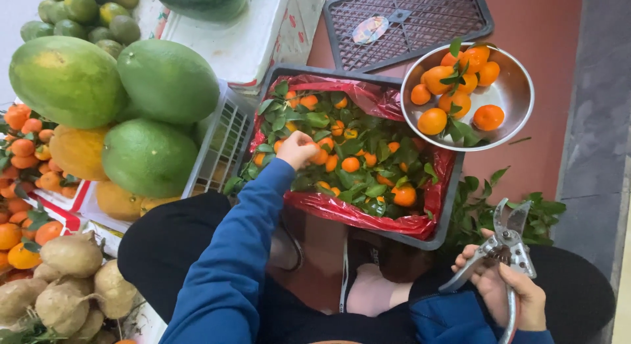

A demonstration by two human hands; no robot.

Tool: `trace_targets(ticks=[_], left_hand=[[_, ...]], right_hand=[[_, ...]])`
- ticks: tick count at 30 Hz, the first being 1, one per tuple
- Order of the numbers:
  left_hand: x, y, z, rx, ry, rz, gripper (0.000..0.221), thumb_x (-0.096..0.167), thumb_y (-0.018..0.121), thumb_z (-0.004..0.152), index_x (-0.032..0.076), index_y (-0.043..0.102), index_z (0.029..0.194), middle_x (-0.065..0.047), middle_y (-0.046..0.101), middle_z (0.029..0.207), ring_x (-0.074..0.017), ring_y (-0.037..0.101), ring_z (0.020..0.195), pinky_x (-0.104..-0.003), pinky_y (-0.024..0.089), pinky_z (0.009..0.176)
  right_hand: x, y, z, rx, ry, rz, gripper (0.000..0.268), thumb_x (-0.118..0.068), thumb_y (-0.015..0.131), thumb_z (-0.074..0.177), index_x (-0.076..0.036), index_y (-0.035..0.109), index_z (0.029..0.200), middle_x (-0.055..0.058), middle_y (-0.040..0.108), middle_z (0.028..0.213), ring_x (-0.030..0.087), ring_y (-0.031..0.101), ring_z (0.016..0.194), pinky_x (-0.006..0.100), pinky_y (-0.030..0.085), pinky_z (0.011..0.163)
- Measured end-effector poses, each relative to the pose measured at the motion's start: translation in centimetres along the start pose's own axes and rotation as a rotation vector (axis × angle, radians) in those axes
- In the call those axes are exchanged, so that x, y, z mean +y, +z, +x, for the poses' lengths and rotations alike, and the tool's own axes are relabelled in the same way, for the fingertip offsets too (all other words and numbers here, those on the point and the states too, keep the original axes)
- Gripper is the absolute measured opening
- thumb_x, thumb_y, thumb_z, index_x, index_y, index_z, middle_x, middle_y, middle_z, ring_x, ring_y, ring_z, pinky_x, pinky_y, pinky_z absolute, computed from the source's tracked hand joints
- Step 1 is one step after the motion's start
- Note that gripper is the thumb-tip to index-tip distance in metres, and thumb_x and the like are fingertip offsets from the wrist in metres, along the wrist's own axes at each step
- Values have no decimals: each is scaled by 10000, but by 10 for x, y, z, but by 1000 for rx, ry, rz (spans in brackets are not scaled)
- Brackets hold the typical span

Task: Picking small oranges from a crate and using pruning shears to trim stems and leaves before placing them in a bowl.

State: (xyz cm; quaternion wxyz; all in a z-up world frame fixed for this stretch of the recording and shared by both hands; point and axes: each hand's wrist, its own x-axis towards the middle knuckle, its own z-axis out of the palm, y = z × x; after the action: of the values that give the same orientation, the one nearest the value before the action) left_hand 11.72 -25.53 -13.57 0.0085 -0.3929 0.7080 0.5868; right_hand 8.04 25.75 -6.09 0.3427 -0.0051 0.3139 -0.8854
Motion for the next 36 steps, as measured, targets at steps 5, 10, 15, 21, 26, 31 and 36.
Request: trace_targets(ticks=[5, 10, 15, 21, 26, 31, 36], left_hand=[[1, -27, -2, -218, -120, -513, 397, 233, 622, 830, 78, 589, 1194, -180, 673, 904, -214, 591, 591, -287, 461, 500], [24, -22, -33, -470, -47, -1050, 342, 192, 569, 846, 62, 574, 1163, -193, 594, 1042, -305, 620, 844, -393, 494, 659], [51, -3, -66, -691, 2, -1409, 391, 269, 565, 856, 108, 651, 1201, -174, 683, 1043, -281, 581, 712, -415, 538, 725], [62, 34, -69, -760, 66, -1509, 457, 389, 609, 824, 104, 653, 1179, -139, 688, 1203, -336, 650, 1098, -598, 536, 901], [83, 56, -68, -840, 156, -1384, 415, 344, 589, 780, 36, 605, 1058, -134, 683, 1033, -256, 661, 922, -346, 530, 810], [101, 68, -54, -954, 157, -1211, 448, 213, 631, 802, -29, 569, 1174, -128, 650, 1108, -194, 646, 908, -296, 507, 780], [131, 120, 24, -971, 352, -709, 486, 164, 745, 809, 18, 617, 1254, -142, 626, 1263, -247, 622, 1056, -323, 531, 841]], right_hand=[[-6, 33, 5, 297, 95, -239, 773, -133, 384, 854, 33, 312, 1605, 358, 486, 1251, 485, 500, 1111, 660, 380, 1005], [-16, 71, 12, 549, 216, -345, 800, -32, 177, 827, 26, 260, 1621, 430, 363, 1304, 564, 365, 1181, 714, 291, 1071], [-11, 50, 8, 492, 204, -281, 823, -1, 222, 802, 61, 295, 1619, 433, 406, 1275, 586, 407, 1153, 700, 311, 1044], [-9, 34, 6, 463, 204, -261, 839, -2, 268, 803, 30, 295, 1641, 424, 446, 1237, 571, 454, 1125, 697, 348, 1030], [-3, 13, 0, 387, 140, -199, 838, -28, 369, 776, 38, 342, 1611, 400, 514, 1184, 538, 520, 1062, 675, 396, 981], [2, -5, -3, 339, 122, -136, 855, -12, 449, 741, 19, 365, 1592, 361, 570, 1174, 491, 571, 1037, 667, 435, 975], [0, -10, -1, 262, 109, -104, 794, -17, 537, 747, 21, 428, 1532, 338, 637, 1125, 459, 641, 984, 599, 496, 915]])
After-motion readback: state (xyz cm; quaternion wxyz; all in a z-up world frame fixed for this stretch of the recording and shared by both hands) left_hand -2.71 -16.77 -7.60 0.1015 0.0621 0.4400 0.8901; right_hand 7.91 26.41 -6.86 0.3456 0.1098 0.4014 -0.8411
